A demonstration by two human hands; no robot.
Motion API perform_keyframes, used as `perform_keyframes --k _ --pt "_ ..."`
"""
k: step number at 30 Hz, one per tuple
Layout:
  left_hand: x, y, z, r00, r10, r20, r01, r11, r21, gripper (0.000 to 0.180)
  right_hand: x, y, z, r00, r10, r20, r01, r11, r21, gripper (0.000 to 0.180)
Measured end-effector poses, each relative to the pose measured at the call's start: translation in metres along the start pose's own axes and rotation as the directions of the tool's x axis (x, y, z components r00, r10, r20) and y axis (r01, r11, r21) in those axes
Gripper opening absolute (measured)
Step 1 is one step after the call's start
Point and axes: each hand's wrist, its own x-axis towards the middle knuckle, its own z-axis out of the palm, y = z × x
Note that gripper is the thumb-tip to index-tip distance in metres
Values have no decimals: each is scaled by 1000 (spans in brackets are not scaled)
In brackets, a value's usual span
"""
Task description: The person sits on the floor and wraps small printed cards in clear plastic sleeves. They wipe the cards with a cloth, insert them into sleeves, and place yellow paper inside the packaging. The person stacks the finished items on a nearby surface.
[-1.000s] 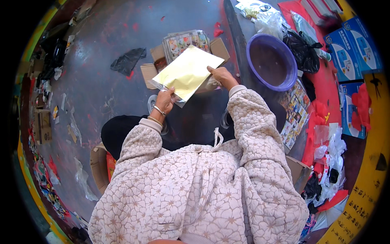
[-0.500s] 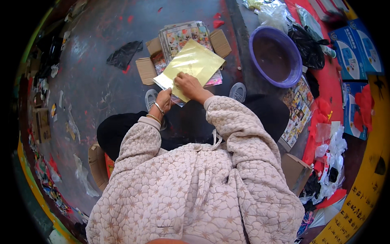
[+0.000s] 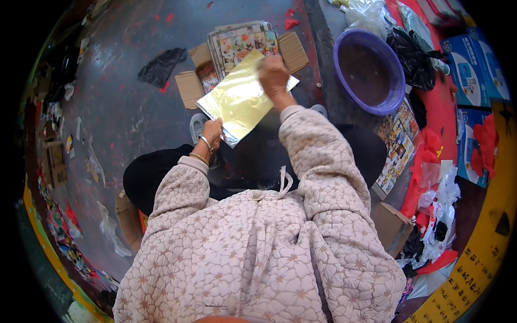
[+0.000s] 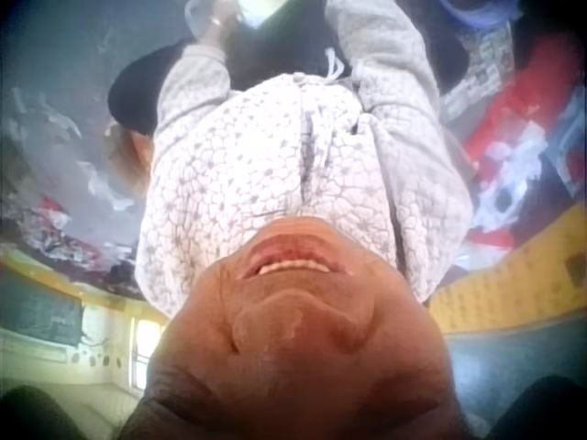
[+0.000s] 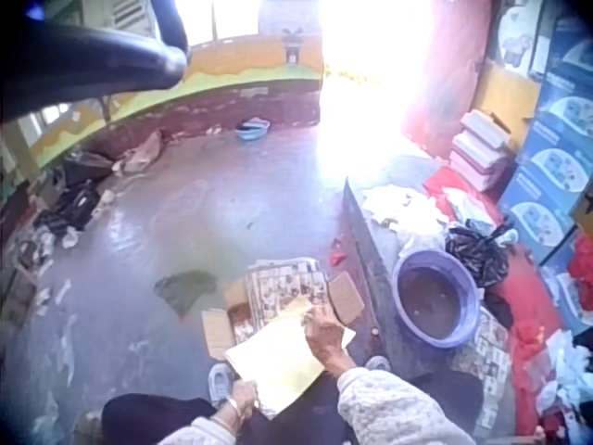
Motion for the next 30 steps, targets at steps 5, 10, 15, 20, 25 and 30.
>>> perform_keyframes --k 5,10,15,20,25,30 --pt "-1 -4 -2 999 43 -24 -37 981 191 30 -65 -66 5 825 -360 435 235 919 316 7" --pt "-12 1 -4 997 -63 49 69 988 -140 24 -47 -11 17 929 -212 303 179 975 132 7" --pt "-15 2 0 993 -121 -8 121 992 -23 25 -18 58 -3 992 -67 107 104 913 -394 6" --pt "-22 16 8 993 -95 -71 100 992 75 26 -31 -17 2 968 -45 247 18 994 110 5" --pt "-1 2 -8 998 48 40 -62 863 502 27 -72 -55 1 823 -332 460 239 939 249 12" --pt "-17 13 4 997 -46 -54 51 995 84 32 -30 29 11 963 -2 268 54 980 -189 7"
